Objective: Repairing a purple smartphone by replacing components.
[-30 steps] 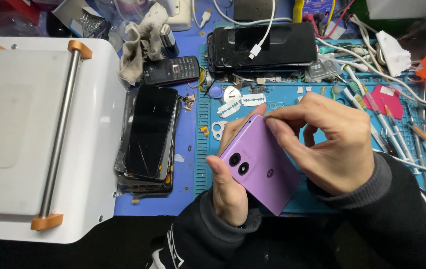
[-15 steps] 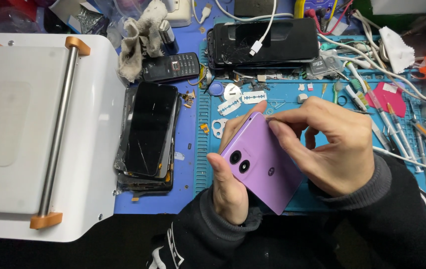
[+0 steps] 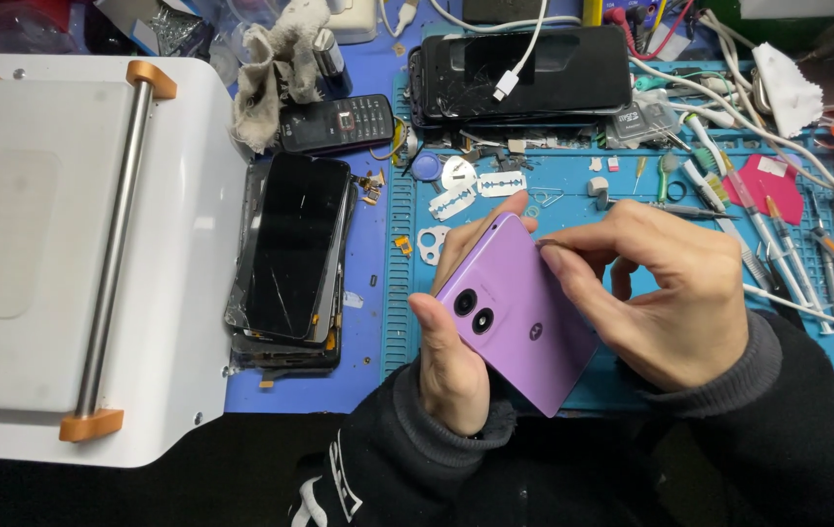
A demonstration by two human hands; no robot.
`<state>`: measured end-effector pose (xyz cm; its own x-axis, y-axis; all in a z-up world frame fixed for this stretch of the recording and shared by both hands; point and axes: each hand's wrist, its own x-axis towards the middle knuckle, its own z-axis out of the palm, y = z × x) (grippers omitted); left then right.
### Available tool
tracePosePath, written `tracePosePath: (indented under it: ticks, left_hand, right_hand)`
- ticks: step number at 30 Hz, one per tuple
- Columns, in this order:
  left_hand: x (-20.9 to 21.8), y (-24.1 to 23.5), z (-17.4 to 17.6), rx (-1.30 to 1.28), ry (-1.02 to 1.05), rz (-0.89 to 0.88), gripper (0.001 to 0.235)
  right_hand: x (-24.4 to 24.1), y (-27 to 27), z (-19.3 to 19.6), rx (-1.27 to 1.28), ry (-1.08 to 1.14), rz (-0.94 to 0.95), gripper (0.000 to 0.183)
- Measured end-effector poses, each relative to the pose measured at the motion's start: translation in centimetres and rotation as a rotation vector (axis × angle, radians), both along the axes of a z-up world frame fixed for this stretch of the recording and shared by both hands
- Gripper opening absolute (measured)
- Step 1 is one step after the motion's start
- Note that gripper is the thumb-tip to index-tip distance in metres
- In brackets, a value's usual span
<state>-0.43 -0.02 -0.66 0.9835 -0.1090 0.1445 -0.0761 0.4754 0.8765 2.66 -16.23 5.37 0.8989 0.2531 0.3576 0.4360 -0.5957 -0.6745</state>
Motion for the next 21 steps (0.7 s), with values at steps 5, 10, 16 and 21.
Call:
tracePosePath:
  ticks: [5,10,16,21]
  left_hand:
    - [0.1,0.2,0.1,0.039,-0.009,-0.008,0.111]
    - [0.1,0.1,-0.4,0.080,-0.017,0.002,0.111]
    - [-0.2,0.0,-0.7,0.022,0.002,0.000,0.106]
    - [-0.2,-0.1,-0.9,-0.053,0.023,-0.010,0.104]
  right_hand:
    - [-0.5,-0.5,-0.4,-0.016,0.021,-0.008,0.009]
    - [-0.8,-1.0,-0.9,-0.022,0.043,-0.004,0.008]
    - [-1.7,-1.7,-1.7,-0.019,0.087,-0.006,0.008]
    - [-2.3,-2.5,-2.5,-0.069,0.101,-0.019,0.010]
